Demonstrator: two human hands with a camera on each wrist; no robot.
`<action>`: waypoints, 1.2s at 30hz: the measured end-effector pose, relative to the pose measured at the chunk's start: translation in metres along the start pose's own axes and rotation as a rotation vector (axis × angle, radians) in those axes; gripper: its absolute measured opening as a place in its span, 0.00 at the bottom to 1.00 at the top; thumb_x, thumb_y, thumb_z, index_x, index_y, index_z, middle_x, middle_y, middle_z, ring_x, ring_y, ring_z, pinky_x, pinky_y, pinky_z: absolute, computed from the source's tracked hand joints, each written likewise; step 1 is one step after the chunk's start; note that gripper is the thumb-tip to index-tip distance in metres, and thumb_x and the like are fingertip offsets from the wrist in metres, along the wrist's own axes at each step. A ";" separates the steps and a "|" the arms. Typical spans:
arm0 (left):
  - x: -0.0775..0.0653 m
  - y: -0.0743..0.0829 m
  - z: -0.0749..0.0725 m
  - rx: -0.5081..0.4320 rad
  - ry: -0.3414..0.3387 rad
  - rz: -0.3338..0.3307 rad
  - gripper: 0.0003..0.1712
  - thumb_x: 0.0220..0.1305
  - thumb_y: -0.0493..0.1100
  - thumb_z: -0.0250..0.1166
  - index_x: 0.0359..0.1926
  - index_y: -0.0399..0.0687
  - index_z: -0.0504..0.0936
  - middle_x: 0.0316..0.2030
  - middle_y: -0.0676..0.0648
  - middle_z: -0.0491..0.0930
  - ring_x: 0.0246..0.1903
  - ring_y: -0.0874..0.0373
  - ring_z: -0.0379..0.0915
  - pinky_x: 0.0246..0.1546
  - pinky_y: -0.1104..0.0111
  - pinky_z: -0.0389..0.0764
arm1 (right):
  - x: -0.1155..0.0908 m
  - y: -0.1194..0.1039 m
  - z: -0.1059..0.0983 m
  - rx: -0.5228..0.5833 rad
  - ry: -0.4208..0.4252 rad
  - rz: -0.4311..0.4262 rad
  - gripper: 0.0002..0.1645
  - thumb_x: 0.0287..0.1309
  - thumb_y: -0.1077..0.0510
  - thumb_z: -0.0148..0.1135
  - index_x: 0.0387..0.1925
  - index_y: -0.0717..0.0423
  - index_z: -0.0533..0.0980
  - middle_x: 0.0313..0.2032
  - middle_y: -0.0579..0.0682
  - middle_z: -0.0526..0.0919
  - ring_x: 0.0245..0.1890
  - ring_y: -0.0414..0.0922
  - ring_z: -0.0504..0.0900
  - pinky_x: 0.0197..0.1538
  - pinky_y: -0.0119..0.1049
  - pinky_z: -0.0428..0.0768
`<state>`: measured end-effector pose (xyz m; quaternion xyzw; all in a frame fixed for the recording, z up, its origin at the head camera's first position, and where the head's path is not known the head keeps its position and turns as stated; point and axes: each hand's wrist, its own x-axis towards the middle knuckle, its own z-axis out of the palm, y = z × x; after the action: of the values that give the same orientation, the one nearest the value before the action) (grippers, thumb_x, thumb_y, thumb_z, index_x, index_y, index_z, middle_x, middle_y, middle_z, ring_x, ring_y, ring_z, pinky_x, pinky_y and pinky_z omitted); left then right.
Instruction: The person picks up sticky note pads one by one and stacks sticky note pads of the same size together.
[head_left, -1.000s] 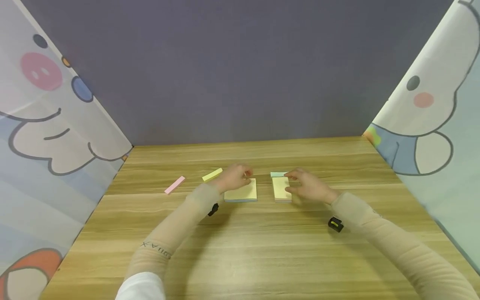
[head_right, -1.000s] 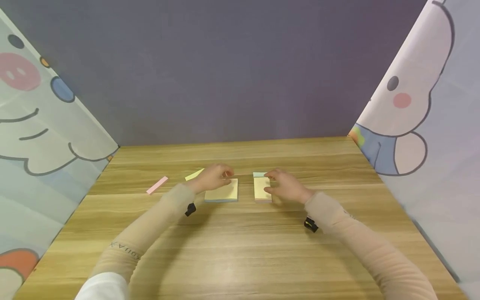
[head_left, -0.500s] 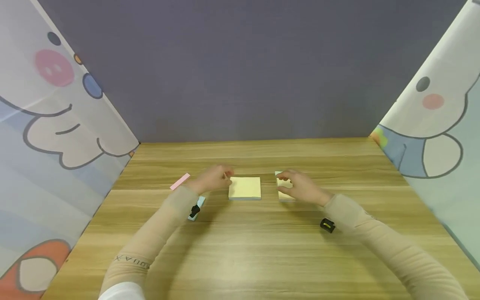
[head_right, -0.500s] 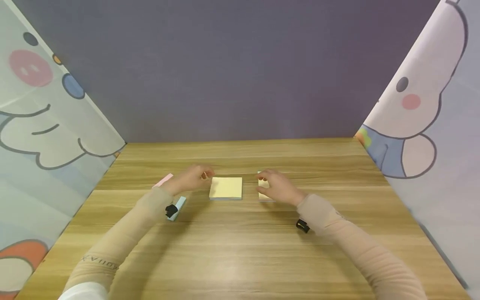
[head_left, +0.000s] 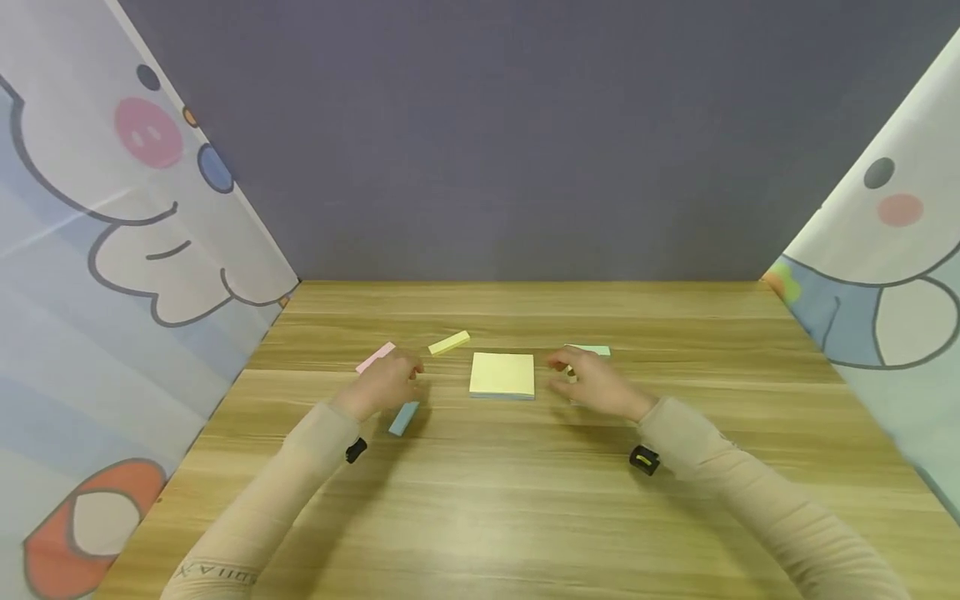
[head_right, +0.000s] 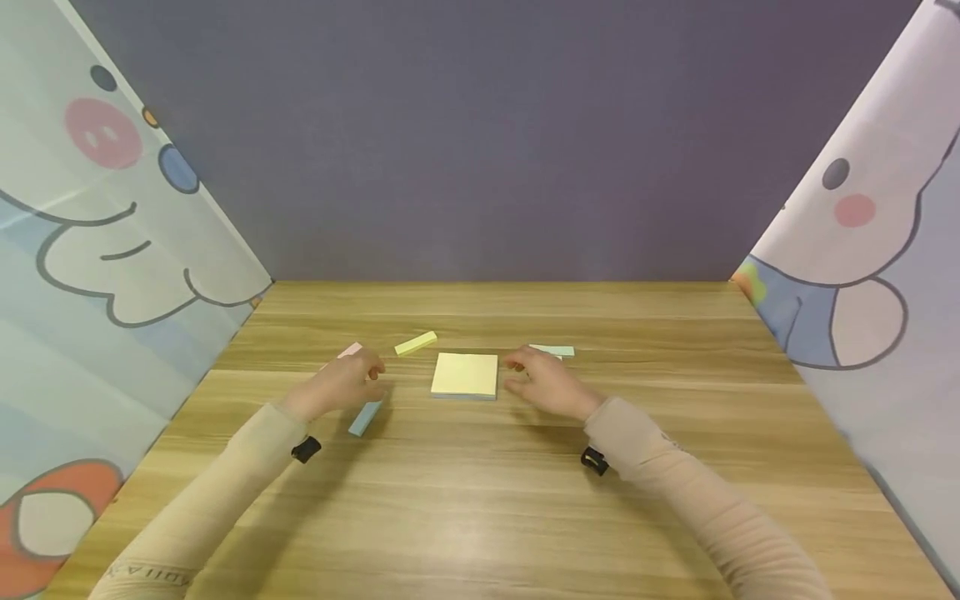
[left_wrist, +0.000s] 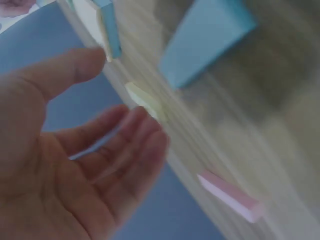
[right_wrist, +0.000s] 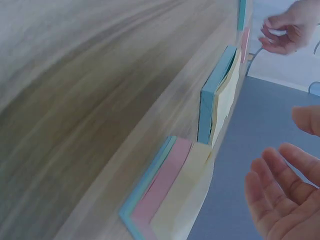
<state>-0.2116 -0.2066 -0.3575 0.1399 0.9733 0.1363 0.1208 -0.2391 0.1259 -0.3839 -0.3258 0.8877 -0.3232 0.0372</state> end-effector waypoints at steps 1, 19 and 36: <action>-0.003 -0.003 0.002 -0.002 -0.016 -0.022 0.26 0.54 0.44 0.66 0.50 0.33 0.74 0.37 0.42 0.80 0.35 0.54 0.77 0.39 0.63 0.78 | 0.000 -0.001 0.000 0.011 -0.005 0.005 0.23 0.58 0.57 0.59 0.54 0.64 0.71 0.47 0.58 0.78 0.45 0.50 0.76 0.48 0.47 0.77; -0.019 -0.013 0.023 -0.090 -0.125 -0.179 0.13 0.48 0.41 0.69 0.29 0.42 0.71 0.26 0.49 0.74 0.24 0.57 0.68 0.24 0.71 0.71 | 0.003 -0.002 0.015 0.078 -0.004 0.001 0.23 0.54 0.60 0.62 0.51 0.64 0.73 0.43 0.56 0.79 0.43 0.48 0.77 0.47 0.42 0.77; -0.006 0.016 0.032 -0.022 -0.128 -0.035 0.10 0.48 0.39 0.69 0.31 0.45 0.76 0.24 0.53 0.72 0.23 0.59 0.64 0.25 0.70 0.66 | 0.001 -0.003 0.023 0.074 -0.040 -0.012 0.23 0.55 0.60 0.61 0.52 0.64 0.72 0.46 0.54 0.79 0.44 0.47 0.77 0.49 0.40 0.77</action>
<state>-0.1932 -0.1864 -0.3810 0.1300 0.9642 0.1357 0.1870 -0.2315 0.1109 -0.4002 -0.3360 0.8722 -0.3494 0.0652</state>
